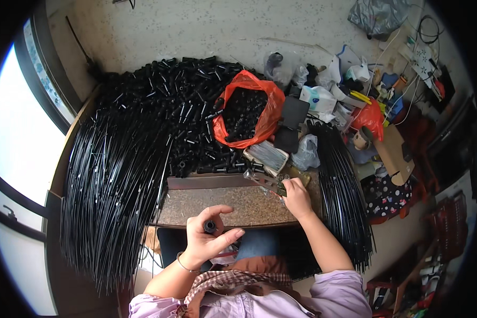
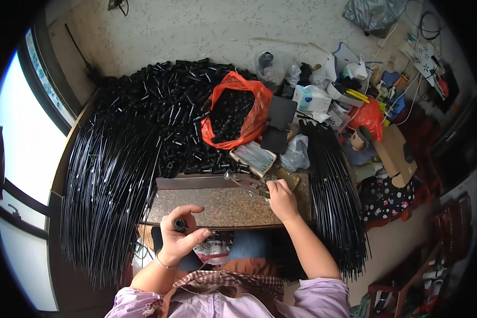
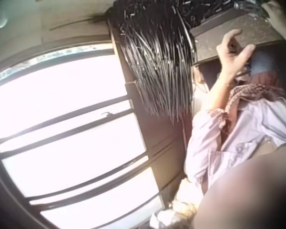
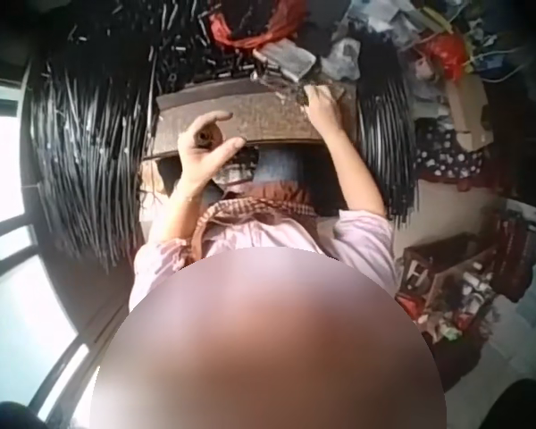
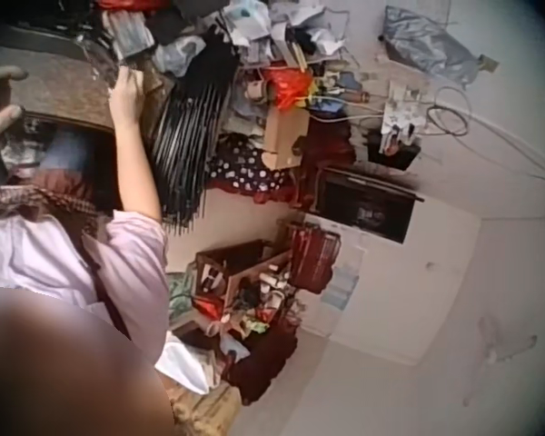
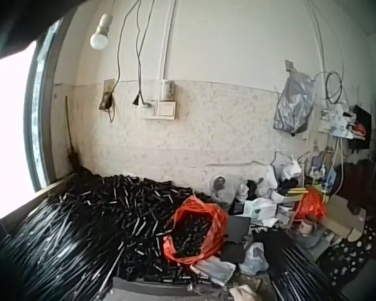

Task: Assembling black umbrella ribs and hubs at a factory workbench using pliers.

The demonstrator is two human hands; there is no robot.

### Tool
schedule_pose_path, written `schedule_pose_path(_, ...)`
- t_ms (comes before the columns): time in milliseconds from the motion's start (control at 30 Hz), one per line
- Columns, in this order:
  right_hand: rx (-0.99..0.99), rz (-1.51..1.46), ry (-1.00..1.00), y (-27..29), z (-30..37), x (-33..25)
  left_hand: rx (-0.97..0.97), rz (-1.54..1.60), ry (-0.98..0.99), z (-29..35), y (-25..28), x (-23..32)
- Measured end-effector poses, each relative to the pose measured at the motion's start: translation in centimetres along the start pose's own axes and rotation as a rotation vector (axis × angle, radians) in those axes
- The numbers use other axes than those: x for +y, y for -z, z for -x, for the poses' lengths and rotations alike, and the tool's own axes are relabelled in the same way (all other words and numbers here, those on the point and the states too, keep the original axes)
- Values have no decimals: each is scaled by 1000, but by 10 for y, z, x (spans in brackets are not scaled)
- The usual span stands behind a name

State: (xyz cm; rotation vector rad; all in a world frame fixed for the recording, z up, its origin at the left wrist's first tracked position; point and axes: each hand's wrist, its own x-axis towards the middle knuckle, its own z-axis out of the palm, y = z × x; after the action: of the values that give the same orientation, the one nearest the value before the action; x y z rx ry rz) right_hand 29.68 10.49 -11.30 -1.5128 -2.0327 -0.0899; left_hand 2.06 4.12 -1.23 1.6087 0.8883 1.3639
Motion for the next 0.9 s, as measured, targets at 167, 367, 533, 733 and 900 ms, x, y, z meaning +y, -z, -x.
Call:
schedule_pose_path(167,1,97,100,-8,1,5,-5,13,22,-4,0,-3)
schedule_pose_path(367,17,38,78,2,-7,-2,-15,35,35,1,0,-3)
schedule_pose_path(533,-14,130,135,-8,-3,0,-1,23,16,11,3,3)
schedule_pose_path(733,136,-80,-210,-5,0,9,8,14,8,24,11,13)
schedule_pose_path(900,283,-357,-398,24,-8,-29,-117,11,-18,28,8,16)
